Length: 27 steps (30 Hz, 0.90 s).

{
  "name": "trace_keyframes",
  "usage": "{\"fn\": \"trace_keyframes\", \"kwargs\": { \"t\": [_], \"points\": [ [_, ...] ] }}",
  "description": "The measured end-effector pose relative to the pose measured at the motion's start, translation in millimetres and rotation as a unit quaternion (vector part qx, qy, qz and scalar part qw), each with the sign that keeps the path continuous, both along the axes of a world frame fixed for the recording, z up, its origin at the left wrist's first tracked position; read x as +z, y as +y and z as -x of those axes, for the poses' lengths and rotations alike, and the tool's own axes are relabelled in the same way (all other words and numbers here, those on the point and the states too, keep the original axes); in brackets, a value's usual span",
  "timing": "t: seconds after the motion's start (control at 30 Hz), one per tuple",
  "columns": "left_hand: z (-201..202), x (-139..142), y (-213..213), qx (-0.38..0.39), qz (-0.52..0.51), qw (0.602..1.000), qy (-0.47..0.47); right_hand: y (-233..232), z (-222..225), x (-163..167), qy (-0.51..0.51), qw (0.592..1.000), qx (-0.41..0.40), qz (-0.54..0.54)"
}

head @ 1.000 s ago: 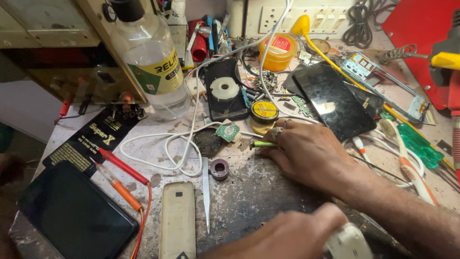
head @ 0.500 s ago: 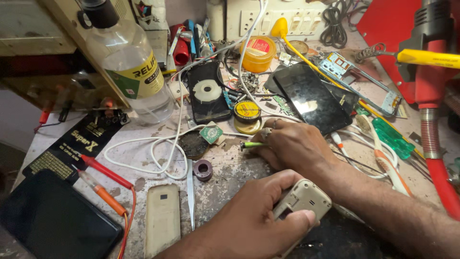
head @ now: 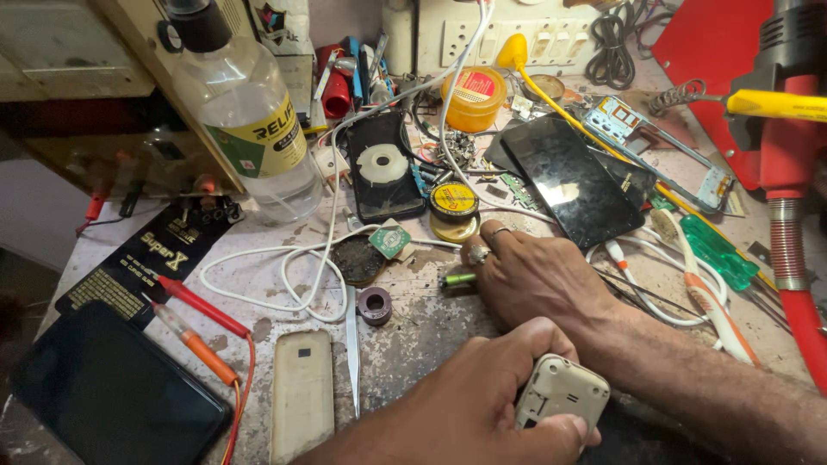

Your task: The person reassembles a disassembled mobile phone by inserting a small internal component, closing the casing, and connecting a charging cable. The phone powers on and displays a charging icon.

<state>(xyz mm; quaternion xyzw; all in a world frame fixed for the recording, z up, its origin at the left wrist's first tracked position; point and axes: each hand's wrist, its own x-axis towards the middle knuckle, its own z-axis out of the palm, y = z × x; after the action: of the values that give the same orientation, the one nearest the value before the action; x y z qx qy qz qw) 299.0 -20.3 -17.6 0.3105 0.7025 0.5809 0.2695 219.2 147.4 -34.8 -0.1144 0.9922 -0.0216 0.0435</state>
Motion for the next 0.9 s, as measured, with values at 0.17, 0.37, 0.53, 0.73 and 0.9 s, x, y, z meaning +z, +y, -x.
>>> {"fn": "trace_keyframes", "kwargs": {
  "t": [0.17, 0.37, 0.53, 0.73, 0.9],
  "points": [
    [2, -5, 3, 0.072, -0.110, 0.989, -0.063, 38, -7, 31, 0.105, 0.971, 0.091, 0.194],
    [14, -20, 12, 0.116, -0.224, 0.954, -0.162, 76, -45, 31, -0.108, 0.863, -0.010, 0.493],
    [17, -25, 14, 0.140, -0.180, 0.964, -0.135, 74, -60, 8, -0.135, 0.808, -0.027, 0.573],
    [21, -24, 14, 0.165, -0.115, 0.976, -0.080, 60, -62, 12, -0.013, 0.887, 0.057, 0.459],
    [20, -20, 12, 0.163, -0.103, 0.978, -0.077, 51, -66, 18, 0.032, 0.919, 0.065, 0.389]
  ]
}}
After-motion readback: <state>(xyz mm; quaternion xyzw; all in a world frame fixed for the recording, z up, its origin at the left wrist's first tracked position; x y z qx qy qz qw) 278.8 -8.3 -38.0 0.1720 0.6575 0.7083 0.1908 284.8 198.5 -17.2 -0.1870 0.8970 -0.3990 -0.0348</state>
